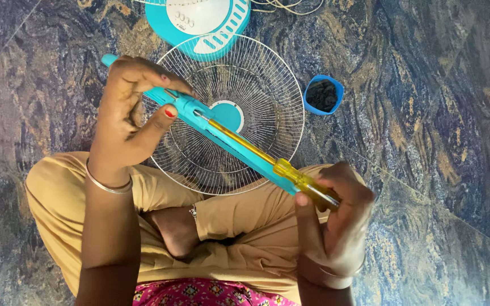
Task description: The person uses a screwdriver to tighten screws on the front grill of a teal electric fan. After securing the grill, they attach it to the fan body, aligning the tabs and snapping it into place.
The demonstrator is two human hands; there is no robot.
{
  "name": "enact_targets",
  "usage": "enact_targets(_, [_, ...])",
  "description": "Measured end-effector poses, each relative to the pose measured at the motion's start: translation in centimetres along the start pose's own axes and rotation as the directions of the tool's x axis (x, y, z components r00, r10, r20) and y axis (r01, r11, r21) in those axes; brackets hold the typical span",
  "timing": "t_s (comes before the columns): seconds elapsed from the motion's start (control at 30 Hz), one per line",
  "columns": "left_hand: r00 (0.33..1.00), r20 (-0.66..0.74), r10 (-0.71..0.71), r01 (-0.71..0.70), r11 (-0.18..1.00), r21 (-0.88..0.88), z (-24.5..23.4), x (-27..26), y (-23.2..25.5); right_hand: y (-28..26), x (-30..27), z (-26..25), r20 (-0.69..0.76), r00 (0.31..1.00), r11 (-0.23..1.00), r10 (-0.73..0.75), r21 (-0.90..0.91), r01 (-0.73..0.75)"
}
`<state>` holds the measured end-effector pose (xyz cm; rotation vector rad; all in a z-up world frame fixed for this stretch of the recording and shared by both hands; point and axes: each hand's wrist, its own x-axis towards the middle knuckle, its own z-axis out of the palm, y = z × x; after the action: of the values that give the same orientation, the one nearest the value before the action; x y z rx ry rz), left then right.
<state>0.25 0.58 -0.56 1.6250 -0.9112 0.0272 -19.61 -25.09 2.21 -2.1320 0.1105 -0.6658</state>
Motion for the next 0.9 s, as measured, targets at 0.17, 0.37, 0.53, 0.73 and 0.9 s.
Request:
enact_targets(0.17, [1.000, 0.008, -0.017, 0.017, 0.999, -0.031, 0.2, -0.1, 0.3, -0.6, 0.9, -0.2, -0.020, 0.999, 0.983, -0.043, -0.181, 0.038])
enact_targets(0.37, [0.999, 0.032, 0.012, -0.012, 1.000, 0.026, 0.2, 0.2, 0.7, 0.4, 1.9, 0.1, -0.049, 0.998, 0.991, -0.049, -0.129, 0.043])
enact_targets(0.53, [0.999, 0.002, -0.032, 0.032, 0.999, 0.004, 0.3, 0.0, 0.6, 0.6, 1.1, 0.2, -0.019, 0.994, 0.973, -0.106, 0.204, 0.108])
enact_targets(0.73, [1.000, 0.007, 0.004, -0.004, 0.999, 0.049, 0.2, 0.1, 0.3, 1.7, 1.7, -0.2, 0.009, 0.990, 0.988, -0.139, 0.074, 0.138])
enact_targets(0.9, [0.999, 0.037, 0.025, -0.029, 0.995, 0.096, 0.2, 0.2, 0.6, 0.6, 1.6, -0.3, -0.077, 0.997, 0.995, -0.024, -0.094, 0.017])
